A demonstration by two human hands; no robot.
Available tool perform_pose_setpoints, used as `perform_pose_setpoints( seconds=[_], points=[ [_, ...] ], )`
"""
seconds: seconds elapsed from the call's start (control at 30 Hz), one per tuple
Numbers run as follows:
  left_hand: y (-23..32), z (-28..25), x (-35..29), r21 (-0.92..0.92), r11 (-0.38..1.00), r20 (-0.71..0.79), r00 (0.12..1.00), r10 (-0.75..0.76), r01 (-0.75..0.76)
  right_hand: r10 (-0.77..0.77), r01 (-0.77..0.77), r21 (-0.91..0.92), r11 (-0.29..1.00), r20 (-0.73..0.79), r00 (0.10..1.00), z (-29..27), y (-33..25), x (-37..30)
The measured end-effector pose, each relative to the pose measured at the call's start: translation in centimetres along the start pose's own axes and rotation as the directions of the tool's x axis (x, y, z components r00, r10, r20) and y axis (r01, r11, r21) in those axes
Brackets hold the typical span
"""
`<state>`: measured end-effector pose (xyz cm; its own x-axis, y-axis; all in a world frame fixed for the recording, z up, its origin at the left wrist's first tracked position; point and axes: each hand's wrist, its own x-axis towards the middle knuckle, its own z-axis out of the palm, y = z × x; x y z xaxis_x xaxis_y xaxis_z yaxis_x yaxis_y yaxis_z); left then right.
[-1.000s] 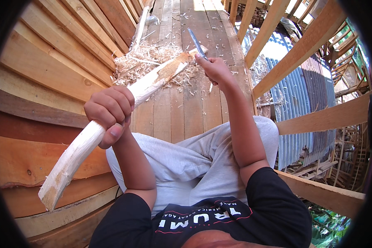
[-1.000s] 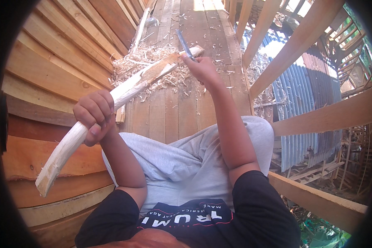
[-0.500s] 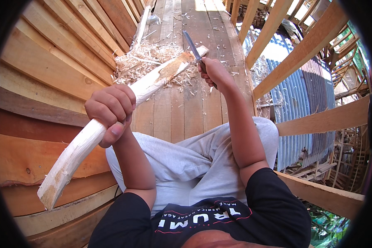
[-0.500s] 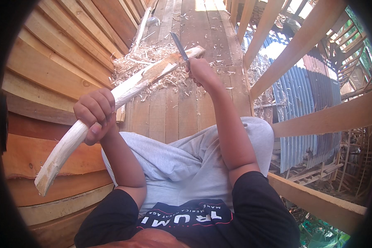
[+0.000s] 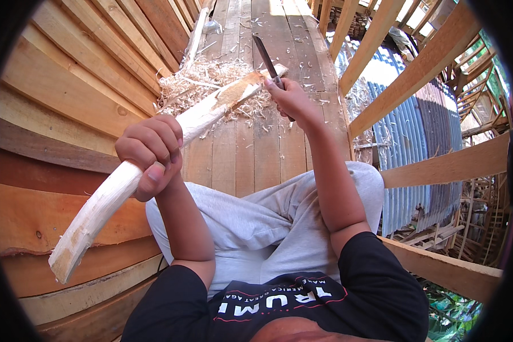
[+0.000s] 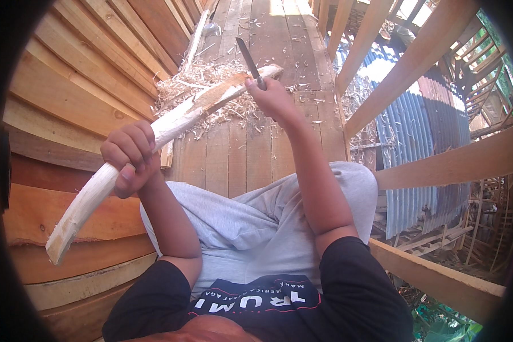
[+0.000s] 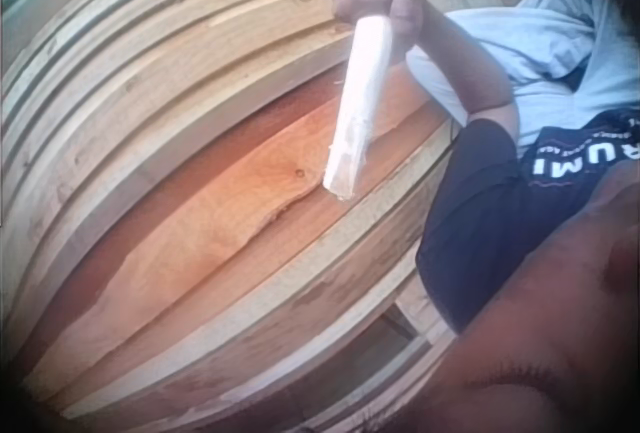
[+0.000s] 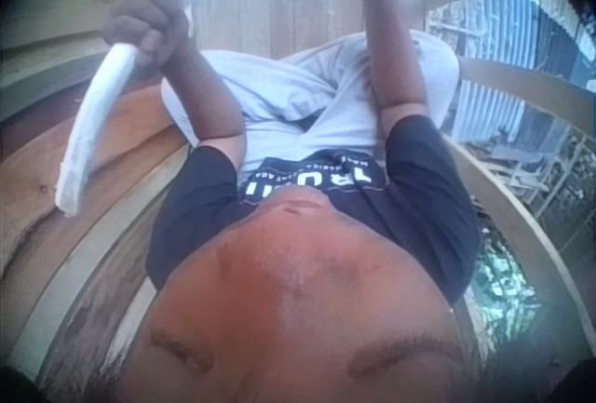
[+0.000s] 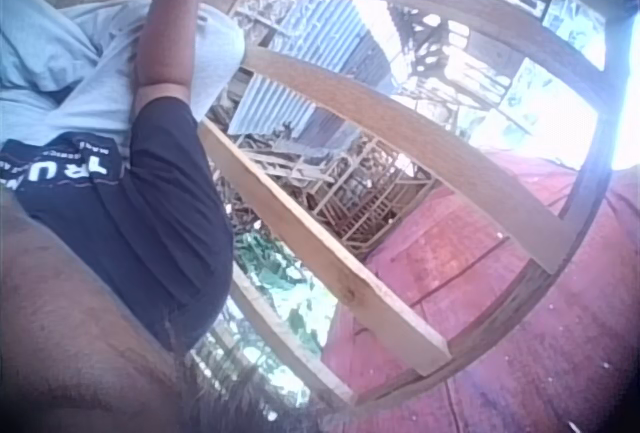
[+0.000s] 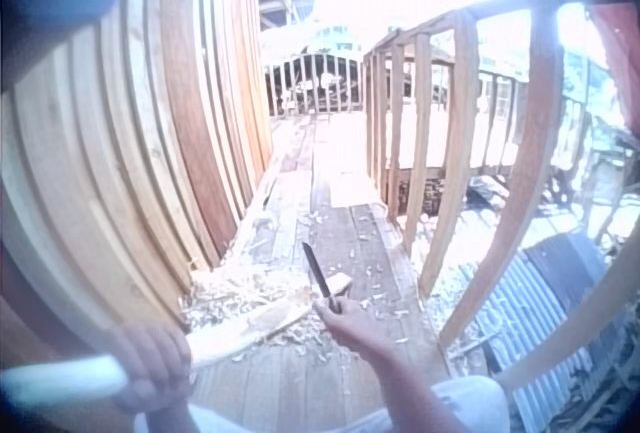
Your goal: The person sits cross-legged on a wooden floor and uses a knife to carve a long piece of wood, peeling off thin shavings. The person occasionally pauses to clear wood shavings from the floor before resuming carving.
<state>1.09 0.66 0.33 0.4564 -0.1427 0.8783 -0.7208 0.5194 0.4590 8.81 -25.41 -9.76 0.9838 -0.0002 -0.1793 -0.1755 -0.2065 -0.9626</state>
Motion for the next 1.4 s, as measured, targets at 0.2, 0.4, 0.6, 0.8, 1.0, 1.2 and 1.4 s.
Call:
perform_pose_setpoints(
  seconds=[0.2, 0.4, 0.6, 0.8, 1.0, 1.2, 1.4],
  points=[
    [1.0, 0.3, -0.2, -0.011, 0.996, -0.265, 0.961, 0.081, -0.087, -0.36, 0.325, -0.429, 0.843, -0.001, 0.933, 0.5, -0.8, -1.2],
    [1.2, -0.2, -0.6, -0.033, 0.989, -0.288, 0.949, 0.13, -0.145, -0.46, 0.441, -0.429, 0.788, 0.066, 0.885, 2.0, -1.9, -2.0],
    [-2.5, 0.1, -0.5, 0.191, 0.979, -0.386, 0.912, 0.138, -0.067, -0.588, 0.517, -0.415, 0.749, -0.056, 0.807, 2.9, 0.5, -1.0],
    [-3.8, 2.4, -1.0, 0.033, 0.996, -0.654, 0.756, -0.043, 0.085, -0.538, 0.491, -0.429, 0.758, 0.016, 0.843, 3.0, -0.8, -1.7],
    [-3.3, 0.8, -1.7, 0.028, 1.0, -0.482, 0.876, 0.008, 0.007, -0.574, 0.54, -0.407, 0.737, 0.045, 0.817, 3.4, -1.6, -4.1],
    [-3.8, 1.6, -0.5, 0.179, 0.984, -0.742, 0.656, 0.138, -0.005, -0.313, 0.303, -0.242, 0.922, -0.003, 0.95, 4.4, -1.6, -5.8],
    [-3.4, 1.5, -1.1, 0.101, 0.995, -0.558, 0.829, 0.037, 0.023, -0.034, 0.012, -0.262, 0.965, -0.078, 0.996, 6.2, 0.1, -4.1]
  ],
)
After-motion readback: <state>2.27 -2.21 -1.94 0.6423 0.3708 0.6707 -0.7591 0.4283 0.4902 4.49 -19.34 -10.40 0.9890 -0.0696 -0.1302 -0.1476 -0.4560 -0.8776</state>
